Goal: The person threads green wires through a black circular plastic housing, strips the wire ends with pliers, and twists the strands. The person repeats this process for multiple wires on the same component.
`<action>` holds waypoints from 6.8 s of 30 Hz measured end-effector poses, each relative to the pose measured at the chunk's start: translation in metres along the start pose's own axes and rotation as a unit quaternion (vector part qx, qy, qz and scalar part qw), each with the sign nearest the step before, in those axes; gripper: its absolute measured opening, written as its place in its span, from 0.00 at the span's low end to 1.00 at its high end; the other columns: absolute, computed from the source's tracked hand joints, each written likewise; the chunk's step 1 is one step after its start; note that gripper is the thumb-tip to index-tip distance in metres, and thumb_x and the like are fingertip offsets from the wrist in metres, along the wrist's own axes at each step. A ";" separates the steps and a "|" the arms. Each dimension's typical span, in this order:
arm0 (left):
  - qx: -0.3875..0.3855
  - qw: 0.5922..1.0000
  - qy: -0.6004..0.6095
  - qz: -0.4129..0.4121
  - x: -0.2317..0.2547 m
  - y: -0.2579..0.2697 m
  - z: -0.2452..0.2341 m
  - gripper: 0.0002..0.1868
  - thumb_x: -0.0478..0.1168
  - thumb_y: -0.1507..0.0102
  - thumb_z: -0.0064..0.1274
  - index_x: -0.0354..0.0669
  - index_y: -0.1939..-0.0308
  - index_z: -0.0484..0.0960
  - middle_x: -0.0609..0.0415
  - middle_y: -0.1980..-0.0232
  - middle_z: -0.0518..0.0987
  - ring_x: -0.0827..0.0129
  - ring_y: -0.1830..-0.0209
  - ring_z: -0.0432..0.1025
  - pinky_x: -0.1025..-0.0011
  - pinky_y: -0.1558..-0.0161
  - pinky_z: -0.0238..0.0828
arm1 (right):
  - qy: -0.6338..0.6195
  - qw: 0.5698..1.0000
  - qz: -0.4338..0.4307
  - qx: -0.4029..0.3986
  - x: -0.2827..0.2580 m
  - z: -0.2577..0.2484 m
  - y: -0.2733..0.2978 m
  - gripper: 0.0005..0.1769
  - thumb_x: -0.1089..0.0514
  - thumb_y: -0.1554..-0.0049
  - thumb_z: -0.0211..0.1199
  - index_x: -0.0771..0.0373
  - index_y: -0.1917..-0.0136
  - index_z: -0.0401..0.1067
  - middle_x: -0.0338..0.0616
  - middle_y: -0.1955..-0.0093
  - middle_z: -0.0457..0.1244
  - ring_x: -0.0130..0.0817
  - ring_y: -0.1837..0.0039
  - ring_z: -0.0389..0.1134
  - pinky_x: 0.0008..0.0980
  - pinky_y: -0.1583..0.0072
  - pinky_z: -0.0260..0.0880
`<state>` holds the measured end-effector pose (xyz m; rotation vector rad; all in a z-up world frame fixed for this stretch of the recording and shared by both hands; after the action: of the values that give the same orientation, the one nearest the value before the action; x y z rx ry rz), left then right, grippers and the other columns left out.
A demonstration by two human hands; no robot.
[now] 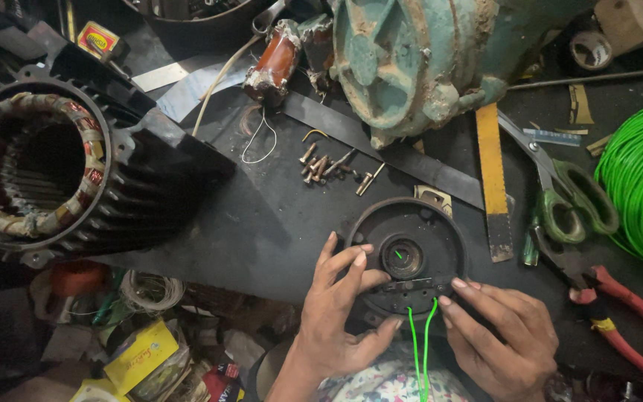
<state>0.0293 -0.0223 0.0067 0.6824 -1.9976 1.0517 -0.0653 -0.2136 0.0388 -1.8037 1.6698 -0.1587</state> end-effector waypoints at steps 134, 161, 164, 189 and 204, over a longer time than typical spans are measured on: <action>0.017 0.728 0.613 -0.306 0.093 0.016 0.034 0.28 0.51 0.26 0.42 0.43 0.25 0.68 0.53 0.66 0.77 0.75 0.80 0.68 0.77 0.81 0.63 | -0.145 0.988 -0.023 0.038 -0.079 -0.076 -0.026 0.27 0.63 0.53 0.70 0.64 0.39 0.74 0.48 0.44 0.69 0.47 0.42 0.70 0.41 0.41 0.71; -0.023 0.669 0.621 -0.408 0.113 0.022 0.049 0.27 0.54 0.28 0.44 0.52 0.27 0.71 0.47 0.71 0.73 0.68 0.83 0.65 0.67 0.74 0.68 | 0.060 0.949 -0.304 -0.058 -0.054 -0.105 -0.023 0.25 0.58 0.50 0.61 0.67 0.39 0.75 0.46 0.46 0.69 0.40 0.47 0.73 0.38 0.46 0.73; -0.022 0.670 0.618 -0.412 0.112 0.022 0.051 0.27 0.54 0.28 0.45 0.53 0.27 0.71 0.47 0.71 0.73 0.70 0.84 0.64 0.68 0.75 0.67 | 0.065 0.940 -0.328 -0.063 -0.050 -0.103 -0.023 0.26 0.58 0.51 0.61 0.67 0.39 0.75 0.45 0.46 0.69 0.39 0.47 0.73 0.37 0.46 0.74; 0.010 0.674 0.605 -0.424 0.095 0.030 0.053 0.28 0.52 0.28 0.43 0.58 0.23 0.65 0.49 0.71 0.73 0.78 0.89 0.58 0.76 0.81 0.62 | 0.051 0.923 -0.378 -0.049 -0.046 -0.086 -0.026 0.23 0.54 0.47 0.64 0.70 0.41 0.75 0.49 0.48 0.69 0.39 0.50 0.73 0.35 0.48 0.74; 0.027 0.669 0.615 -0.416 0.091 0.035 0.062 0.29 0.50 0.28 0.42 0.64 0.22 0.61 0.48 0.67 0.75 0.74 0.88 0.61 0.75 0.83 0.60 | -0.037 0.948 -0.303 -0.095 -0.040 -0.082 -0.030 0.21 0.54 0.48 0.67 0.65 0.43 0.76 0.41 0.49 0.70 0.39 0.50 0.73 0.36 0.49 0.73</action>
<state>-0.0714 -0.0658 0.0426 0.5402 -0.3443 0.6262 -0.0892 -0.2091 0.1319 -2.3944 1.0596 -0.1943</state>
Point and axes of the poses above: each hand's wrist, its own y-axis away from the middle knuckle, its own z-axis out of the palm, x = y × z, the point moved 4 cm from there along -y, towards the middle knuckle
